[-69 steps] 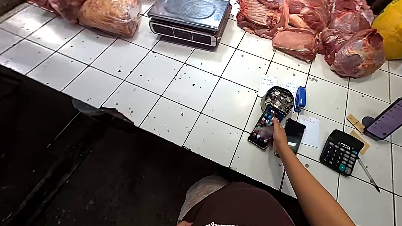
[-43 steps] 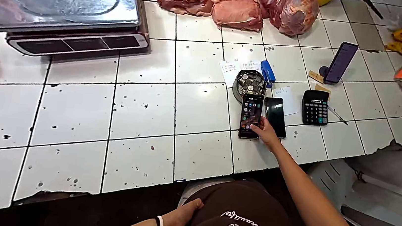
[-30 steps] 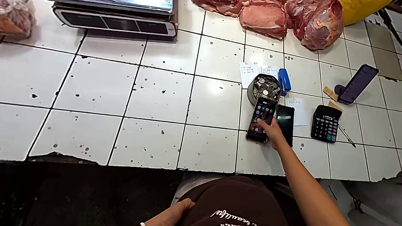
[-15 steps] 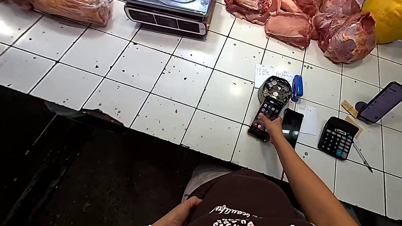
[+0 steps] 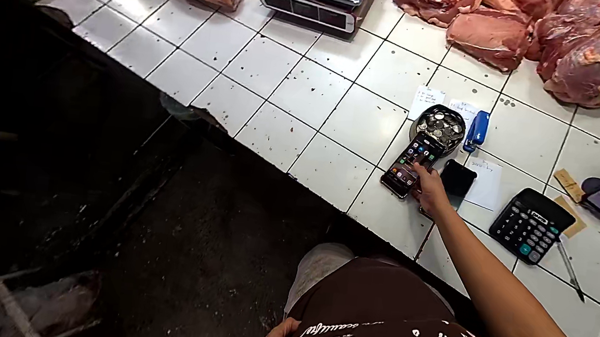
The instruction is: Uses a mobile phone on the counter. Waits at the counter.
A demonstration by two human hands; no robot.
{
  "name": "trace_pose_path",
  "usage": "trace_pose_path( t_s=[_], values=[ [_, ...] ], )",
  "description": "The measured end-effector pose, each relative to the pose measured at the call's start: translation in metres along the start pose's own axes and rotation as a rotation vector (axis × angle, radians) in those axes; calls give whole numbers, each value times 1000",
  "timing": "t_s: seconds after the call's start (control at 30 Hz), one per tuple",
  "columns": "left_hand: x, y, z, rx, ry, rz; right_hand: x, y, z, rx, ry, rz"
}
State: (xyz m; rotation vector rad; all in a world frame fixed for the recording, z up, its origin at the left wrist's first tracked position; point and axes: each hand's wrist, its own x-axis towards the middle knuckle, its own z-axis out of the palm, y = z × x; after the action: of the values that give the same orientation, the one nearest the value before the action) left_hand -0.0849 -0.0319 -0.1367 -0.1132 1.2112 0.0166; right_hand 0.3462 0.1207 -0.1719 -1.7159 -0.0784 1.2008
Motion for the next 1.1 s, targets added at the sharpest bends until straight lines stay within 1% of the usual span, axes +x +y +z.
trace_pose_path(
  t_s=[0.03, 0.07, 0.1, 0.13, 0.17, 0.2, 0.23, 0.27, 0.33, 0.37, 0.4, 0.5, 0.53, 0.63, 0.73, 0.8, 0.83, 0.9, 0.97, 1.03, 1.1],
  values=[
    [5, -10, -5, -26, 40, -6, 0, -1, 0, 1, -7, 10],
    [9, -17, -5, -54, 141, -9, 0, -2, 0, 2, -10, 15],
    [13, -24, -8, -80, 188, -6, 1, -3, 1, 0, -6, 17],
    [21, -32, -30, -134, 47, 6, 2, -2, 3, -4, 6, 16],
    [22, -34, -37, -160, -23, 17, 2, -2, 6, -14, 25, 10],
    [13, -29, -24, -156, 63, 26, 2, -2, 10, -29, 47, -2],
    [1, -20, -1, -113, 216, 30, 1, -1, 14, -43, 71, -24],
    [-3, -14, 3, -86, 237, 37, 0, -1, 19, -54, 95, -50],
    [9, -6, -28, -89, -6, 53, -1, -2, 28, -72, 159, -105],
    [9, 2, -33, -81, -54, 48, 0, -2, 32, -95, 197, -117],
    [4, 12, -28, -69, -42, 34, 1, -2, 36, -125, 237, -118],
    [-28, 53, 10, -1, 105, 15, 5, -3, 44, -190, 327, -86],
    [-34, 65, 15, 9, 115, 14, 6, -3, 46, -202, 349, -77],
    [-40, 103, 15, 70, 86, 13, 7, -3, 47, -194, 368, -74],
    [-42, 144, 19, 109, 61, -22, 3, -1, 44, -61, 345, -124],
    [-59, 170, 48, 148, 135, -38, -1, 0, 35, 56, 322, -134],
    [-66, 183, 62, 175, 170, -48, -3, 1, 28, 92, 312, -109],
    [-73, 206, 84, 230, 222, -79, -10, 4, 16, 139, 282, -49],
    [-77, 227, 106, 319, 262, -104, -19, 10, 11, 152, 268, -68],
    [-82, 243, 131, 442, 304, -134, -29, 21, 12, 75, 270, -141],
    [-81, 258, 149, 583, 331, -161, -44, 29, 15, -67, 303, -186]
  ],
)
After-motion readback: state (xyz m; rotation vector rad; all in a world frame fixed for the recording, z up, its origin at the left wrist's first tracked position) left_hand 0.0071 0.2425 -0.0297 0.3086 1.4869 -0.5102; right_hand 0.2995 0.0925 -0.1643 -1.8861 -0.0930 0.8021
